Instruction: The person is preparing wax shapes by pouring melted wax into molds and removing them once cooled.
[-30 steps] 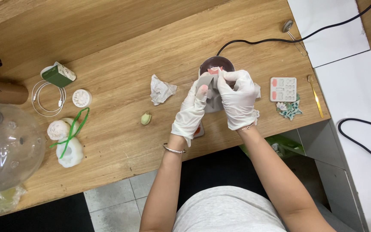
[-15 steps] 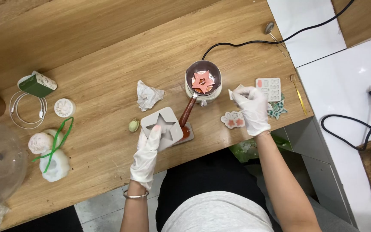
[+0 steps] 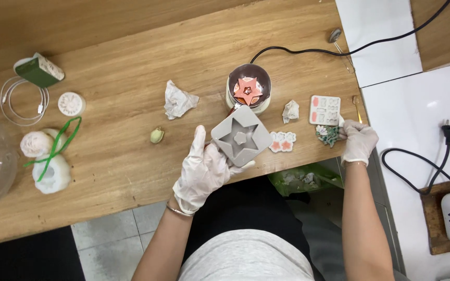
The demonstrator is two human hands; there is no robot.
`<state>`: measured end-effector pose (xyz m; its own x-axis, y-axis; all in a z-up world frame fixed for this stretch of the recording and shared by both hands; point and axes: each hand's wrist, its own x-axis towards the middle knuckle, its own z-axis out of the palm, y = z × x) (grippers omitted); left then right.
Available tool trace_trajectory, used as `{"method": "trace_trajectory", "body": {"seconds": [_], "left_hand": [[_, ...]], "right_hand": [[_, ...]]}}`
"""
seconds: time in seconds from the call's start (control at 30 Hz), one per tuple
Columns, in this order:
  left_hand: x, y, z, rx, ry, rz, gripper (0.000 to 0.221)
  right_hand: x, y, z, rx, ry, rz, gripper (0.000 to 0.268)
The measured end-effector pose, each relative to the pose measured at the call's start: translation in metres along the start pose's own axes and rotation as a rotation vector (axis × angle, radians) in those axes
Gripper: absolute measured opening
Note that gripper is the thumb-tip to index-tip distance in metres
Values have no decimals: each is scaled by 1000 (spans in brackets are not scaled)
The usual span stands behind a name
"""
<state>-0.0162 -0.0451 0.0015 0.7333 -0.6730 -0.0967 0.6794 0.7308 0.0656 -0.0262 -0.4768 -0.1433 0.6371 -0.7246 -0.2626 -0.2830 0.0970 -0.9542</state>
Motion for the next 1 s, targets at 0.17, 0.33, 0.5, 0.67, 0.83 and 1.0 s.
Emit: {"method": "trace_trajectory", "body": {"seconds": [0.17,0.33,0.5,0.67,0.83,1.0], "left_hand": [[5,-12,32,232,173,-2,69],[8,-27,24,103,383,-26,57],[22,-42,26,800,646,45,47],[37,-48,37,956,405,264,47],[44,-51,22,976,420,258,49],[42,-55,6,925,477,282,50]], "right_hand": [[13,7,1,-570,123,-226,10],[-116,-99,41,-348,-124,-337,10],[-206,-151,93,-206,-503,-588,22],[-206,-152,120,-451,-445,-941,37],[-197,-138,126,-252,-473,-807,28],[-186,-141,135,-285,-620,-586,17]]}}
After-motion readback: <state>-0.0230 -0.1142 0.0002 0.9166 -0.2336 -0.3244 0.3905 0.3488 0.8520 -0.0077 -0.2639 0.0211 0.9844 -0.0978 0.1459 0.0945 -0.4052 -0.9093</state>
